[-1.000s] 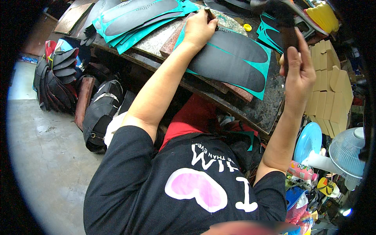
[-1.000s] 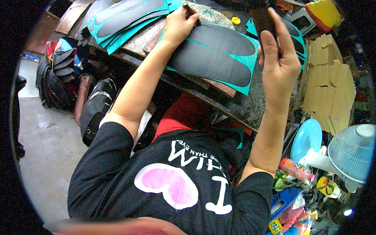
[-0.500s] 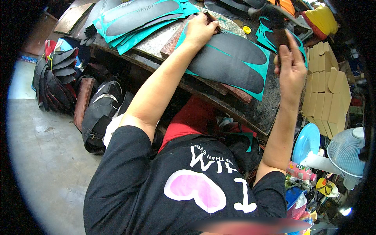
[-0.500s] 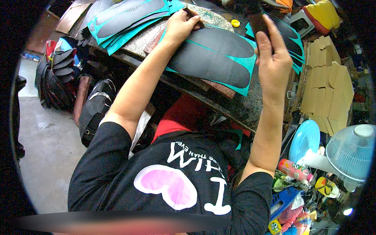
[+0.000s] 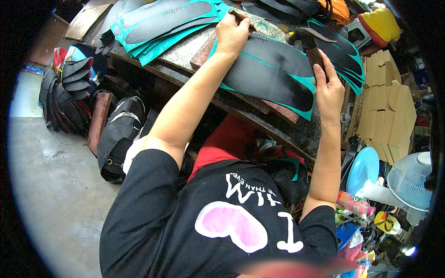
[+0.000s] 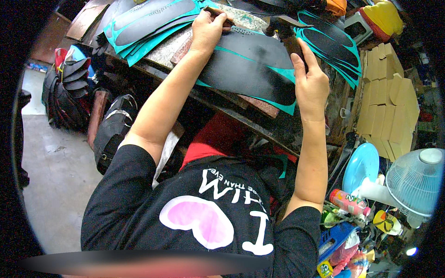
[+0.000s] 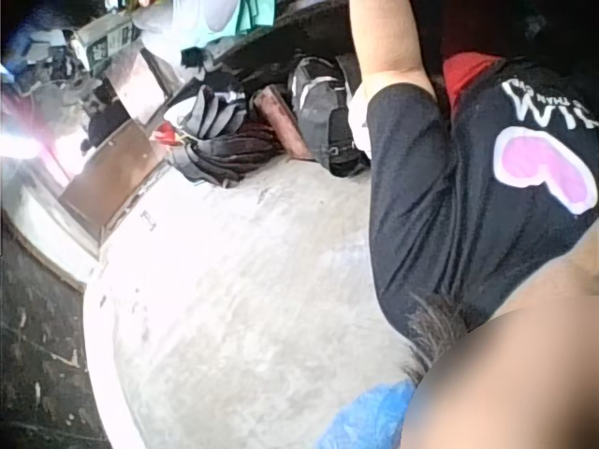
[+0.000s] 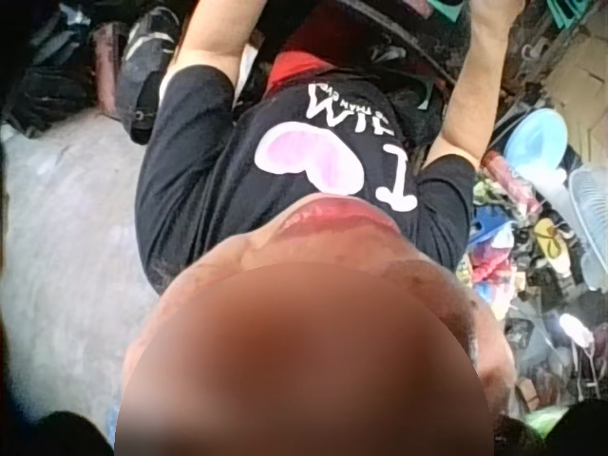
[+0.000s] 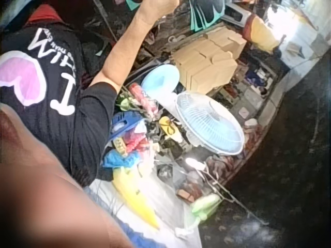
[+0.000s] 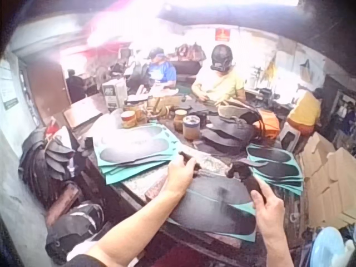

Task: The person uses a hammer and a small metal punch to repeatedly tap along the edge of a black shoe insole placed on a workbench. They reposition the insole several times and continue tapping along its perimeter. The insole is then set aside and another insole is brought into view for the same process.

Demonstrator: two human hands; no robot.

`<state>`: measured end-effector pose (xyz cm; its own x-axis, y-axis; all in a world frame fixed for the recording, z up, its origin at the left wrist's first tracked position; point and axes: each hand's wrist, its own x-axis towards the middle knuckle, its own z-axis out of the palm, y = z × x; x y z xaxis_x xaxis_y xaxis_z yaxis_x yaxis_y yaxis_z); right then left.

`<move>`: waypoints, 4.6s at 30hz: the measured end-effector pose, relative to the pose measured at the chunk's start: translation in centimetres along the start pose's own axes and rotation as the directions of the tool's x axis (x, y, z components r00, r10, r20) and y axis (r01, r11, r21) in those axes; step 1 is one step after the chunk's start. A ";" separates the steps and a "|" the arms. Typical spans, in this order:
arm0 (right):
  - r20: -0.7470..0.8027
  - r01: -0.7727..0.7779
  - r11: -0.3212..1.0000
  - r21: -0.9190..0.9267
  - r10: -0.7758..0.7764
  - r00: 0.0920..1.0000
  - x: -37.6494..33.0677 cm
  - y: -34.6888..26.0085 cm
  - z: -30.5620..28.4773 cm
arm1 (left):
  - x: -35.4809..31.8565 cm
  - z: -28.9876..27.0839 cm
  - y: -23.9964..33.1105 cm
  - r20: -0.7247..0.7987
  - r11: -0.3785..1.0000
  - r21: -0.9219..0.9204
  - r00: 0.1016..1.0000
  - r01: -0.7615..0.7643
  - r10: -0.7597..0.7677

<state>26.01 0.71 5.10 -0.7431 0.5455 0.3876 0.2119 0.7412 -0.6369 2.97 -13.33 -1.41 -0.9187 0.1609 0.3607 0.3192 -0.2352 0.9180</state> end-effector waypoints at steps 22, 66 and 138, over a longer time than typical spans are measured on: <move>0.060 -0.209 0.961 0.181 0.201 0.978 -1.5 2.5 -1.8 | 0.7 -0.7 1.1 0.012 0.960 0.278 0.999 0.026 -0.030; -0.235 0.339 0.890 0.304 -0.275 0.932 -0.6 -4.5 -2.8 | -1.8 0.0 2.6 0.417 0.650 0.537 0.839 -0.537 0.348; -0.022 -0.032 0.993 -0.113 0.030 0.999 -4.5 1.0 -2.0 | -3.3 3.0 1.8 0.143 0.980 -0.182 0.988 0.085 -0.059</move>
<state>30.85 -0.18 4.04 -0.7224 0.5759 0.3826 0.3065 0.7627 -0.5695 7.24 -11.45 -0.47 -0.8932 0.3098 0.3258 0.1924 -0.3916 0.8998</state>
